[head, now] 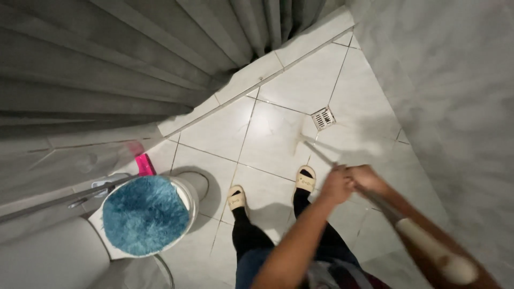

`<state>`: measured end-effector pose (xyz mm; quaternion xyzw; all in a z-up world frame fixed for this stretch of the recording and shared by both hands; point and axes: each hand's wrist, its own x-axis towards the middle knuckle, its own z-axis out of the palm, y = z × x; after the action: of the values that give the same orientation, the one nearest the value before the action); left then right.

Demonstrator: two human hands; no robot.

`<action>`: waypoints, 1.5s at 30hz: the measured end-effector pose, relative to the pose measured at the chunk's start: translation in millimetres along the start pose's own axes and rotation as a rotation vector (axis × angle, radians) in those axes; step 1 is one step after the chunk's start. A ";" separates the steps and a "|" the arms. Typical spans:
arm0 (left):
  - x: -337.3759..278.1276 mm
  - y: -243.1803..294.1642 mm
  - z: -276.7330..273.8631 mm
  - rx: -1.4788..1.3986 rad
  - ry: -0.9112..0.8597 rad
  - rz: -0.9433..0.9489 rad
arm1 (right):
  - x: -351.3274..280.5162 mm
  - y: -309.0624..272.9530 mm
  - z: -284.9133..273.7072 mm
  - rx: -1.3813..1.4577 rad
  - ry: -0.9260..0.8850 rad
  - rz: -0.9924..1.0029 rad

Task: The person uses a floor squeegee to push water across a tiled bathroom floor toward the drain. They move around the room, clearing water from different areas, including near the toilet and a blue bath mat.

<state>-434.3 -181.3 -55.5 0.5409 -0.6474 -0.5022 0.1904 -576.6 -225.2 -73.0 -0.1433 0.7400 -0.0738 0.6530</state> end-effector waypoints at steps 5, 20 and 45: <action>-74.6 -31.6 -80.3 -0.216 0.206 -0.152 | -57.9 -15.6 86.7 0.294 -0.479 0.018; -117.6 -93.3 -217.0 0.136 0.489 -0.135 | -181.7 -94.7 217.3 0.255 -0.983 -0.467; 40.7 -9.0 -156.4 0.054 0.762 -0.464 | -189.7 -183.0 92.8 -0.127 -0.677 -1.233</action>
<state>-320.1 -286.2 -9.1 0.8230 -0.4054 -0.2791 0.2835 -443.7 -332.9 147.9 -0.5892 0.2832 -0.3384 0.6769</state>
